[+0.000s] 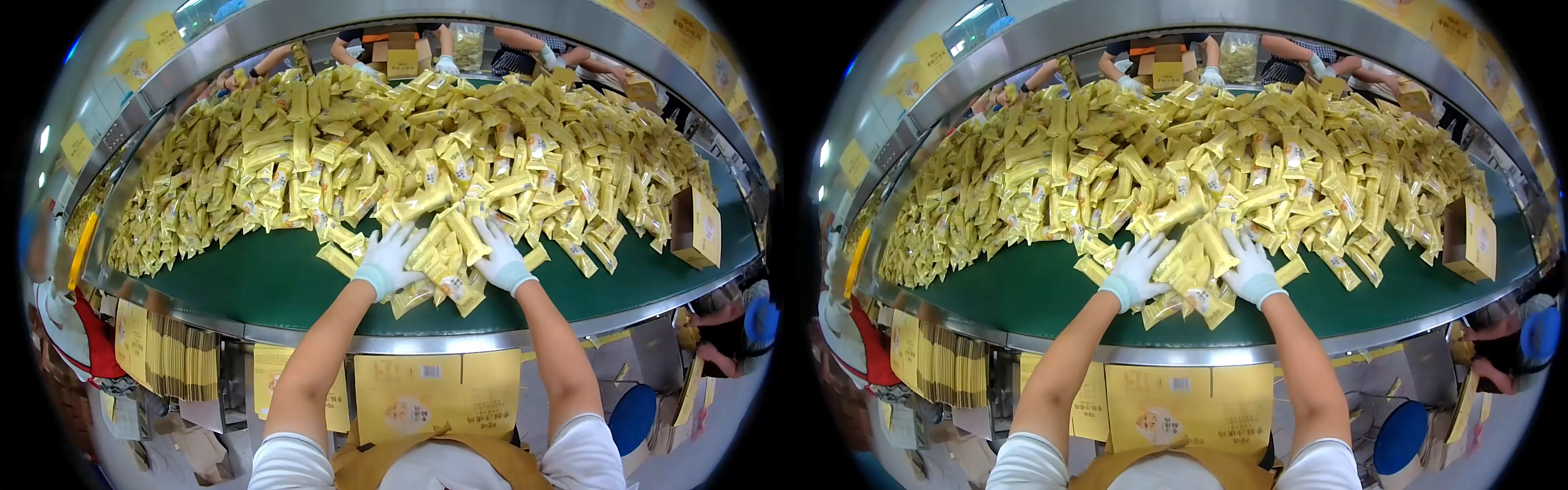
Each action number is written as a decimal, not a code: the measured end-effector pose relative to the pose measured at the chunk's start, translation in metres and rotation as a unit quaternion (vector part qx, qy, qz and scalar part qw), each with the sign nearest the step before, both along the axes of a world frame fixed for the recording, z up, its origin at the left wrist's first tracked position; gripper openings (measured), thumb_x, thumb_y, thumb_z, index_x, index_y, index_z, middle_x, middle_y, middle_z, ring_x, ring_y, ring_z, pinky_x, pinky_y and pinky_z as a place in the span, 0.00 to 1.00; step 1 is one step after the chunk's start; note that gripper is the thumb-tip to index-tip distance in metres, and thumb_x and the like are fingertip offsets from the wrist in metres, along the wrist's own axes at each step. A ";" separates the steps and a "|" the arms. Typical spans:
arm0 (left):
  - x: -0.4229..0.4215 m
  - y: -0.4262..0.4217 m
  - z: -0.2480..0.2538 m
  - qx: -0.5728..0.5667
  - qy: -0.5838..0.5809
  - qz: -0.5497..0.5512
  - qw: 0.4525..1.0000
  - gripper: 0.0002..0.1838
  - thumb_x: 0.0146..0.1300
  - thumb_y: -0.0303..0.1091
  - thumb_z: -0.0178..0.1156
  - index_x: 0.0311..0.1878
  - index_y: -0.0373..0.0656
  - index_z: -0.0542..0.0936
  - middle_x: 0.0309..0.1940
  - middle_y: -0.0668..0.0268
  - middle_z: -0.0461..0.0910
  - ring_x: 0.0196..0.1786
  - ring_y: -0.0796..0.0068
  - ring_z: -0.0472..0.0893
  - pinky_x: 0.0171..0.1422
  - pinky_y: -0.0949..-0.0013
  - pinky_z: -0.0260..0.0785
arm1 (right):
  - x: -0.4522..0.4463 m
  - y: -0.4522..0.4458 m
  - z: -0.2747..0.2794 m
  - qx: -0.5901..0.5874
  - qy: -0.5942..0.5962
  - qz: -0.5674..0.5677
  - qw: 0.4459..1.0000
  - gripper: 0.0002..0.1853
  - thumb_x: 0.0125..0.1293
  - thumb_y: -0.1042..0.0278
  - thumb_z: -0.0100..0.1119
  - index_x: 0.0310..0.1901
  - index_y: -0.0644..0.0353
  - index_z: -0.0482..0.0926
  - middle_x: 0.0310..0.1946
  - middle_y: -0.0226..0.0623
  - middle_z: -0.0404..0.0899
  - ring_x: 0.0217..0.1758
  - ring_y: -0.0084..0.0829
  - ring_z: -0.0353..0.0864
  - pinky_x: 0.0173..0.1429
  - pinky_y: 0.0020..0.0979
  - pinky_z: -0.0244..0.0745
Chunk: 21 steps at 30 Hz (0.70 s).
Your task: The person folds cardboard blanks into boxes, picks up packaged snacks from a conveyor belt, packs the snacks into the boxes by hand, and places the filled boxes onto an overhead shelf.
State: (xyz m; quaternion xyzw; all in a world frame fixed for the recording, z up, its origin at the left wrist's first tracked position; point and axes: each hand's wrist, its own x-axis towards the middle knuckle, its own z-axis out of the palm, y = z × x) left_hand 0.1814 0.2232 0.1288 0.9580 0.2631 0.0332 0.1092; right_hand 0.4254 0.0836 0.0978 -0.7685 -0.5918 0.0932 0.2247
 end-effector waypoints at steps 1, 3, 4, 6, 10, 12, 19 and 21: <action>-0.008 -0.008 0.003 0.029 0.000 0.005 1.000 0.44 0.59 0.50 0.66 0.78 0.57 0.61 0.78 0.57 0.59 0.81 0.51 0.54 0.80 0.37 0.47 | 0.005 -0.013 0.009 -0.008 -0.014 -0.003 1.000 0.37 0.65 0.55 0.60 0.76 0.42 0.61 0.74 0.55 0.61 0.74 0.66 0.61 0.76 0.53 0.62; -0.029 -0.025 0.006 0.083 0.005 0.018 0.996 0.42 0.61 0.47 0.65 0.78 0.56 0.61 0.78 0.57 0.59 0.81 0.52 0.54 0.80 0.38 0.46 | 0.015 -0.040 0.021 -0.030 -0.038 -0.007 0.999 0.35 0.65 0.58 0.61 0.74 0.47 0.64 0.73 0.54 0.63 0.73 0.66 0.63 0.76 0.52 0.63; -0.043 -0.039 0.014 0.073 -0.024 0.019 0.997 0.36 0.62 0.40 0.62 0.75 0.53 0.65 0.76 0.56 0.62 0.80 0.51 0.57 0.80 0.39 0.47 | 0.011 -0.058 0.037 0.041 -0.001 -0.003 0.999 0.33 0.65 0.62 0.60 0.73 0.51 0.66 0.71 0.52 0.66 0.72 0.64 0.64 0.75 0.49 0.64; -0.073 -0.061 0.002 0.062 -0.100 0.066 0.991 0.34 0.61 0.37 0.62 0.73 0.52 0.69 0.74 0.56 0.65 0.78 0.51 0.60 0.79 0.39 0.48 | -0.021 -0.101 0.108 0.165 0.123 -0.006 0.978 0.27 0.65 0.68 0.59 0.67 0.59 0.73 0.67 0.51 0.71 0.71 0.58 0.69 0.74 0.44 0.66; -0.125 -0.093 -0.047 0.042 -0.234 0.172 0.956 0.32 0.58 0.33 0.64 0.69 0.43 0.73 0.70 0.50 0.69 0.75 0.46 0.64 0.78 0.45 0.52 | -0.104 -0.193 0.246 0.280 -0.017 -0.022 0.960 0.17 0.65 0.69 0.56 0.55 0.64 0.78 0.54 0.50 0.77 0.60 0.44 0.77 0.64 0.37 0.71; -0.143 -0.107 -0.064 0.039 -0.279 0.215 0.935 0.32 0.59 0.31 0.65 0.68 0.38 0.73 0.69 0.46 0.70 0.73 0.42 0.65 0.78 0.48 0.55 | -0.154 -0.249 0.314 -0.051 -0.409 -0.229 0.882 0.22 0.70 0.55 0.51 0.55 0.66 0.75 0.43 0.47 0.76 0.49 0.43 0.78 0.52 0.38 0.74; -0.159 -0.126 -0.095 0.039 -0.269 0.269 0.924 0.30 0.62 0.35 0.65 0.67 0.37 0.73 0.68 0.46 0.70 0.71 0.44 0.68 0.77 0.49 0.57 | -0.159 -0.295 0.311 -0.060 -0.929 -0.292 0.220 0.16 0.80 0.48 0.42 0.52 0.44 0.78 0.37 0.16 0.70 0.42 0.17 0.69 0.47 0.26 0.59; -0.159 -0.122 -0.093 0.041 -0.264 0.268 0.926 0.30 0.63 0.37 0.65 0.67 0.37 0.72 0.68 0.48 0.71 0.68 0.46 0.70 0.75 0.50 0.58 | -0.154 -0.304 0.297 -0.099 -0.905 -0.356 0.211 0.16 0.80 0.49 0.43 0.52 0.44 0.78 0.37 0.16 0.70 0.41 0.18 0.69 0.46 0.26 0.59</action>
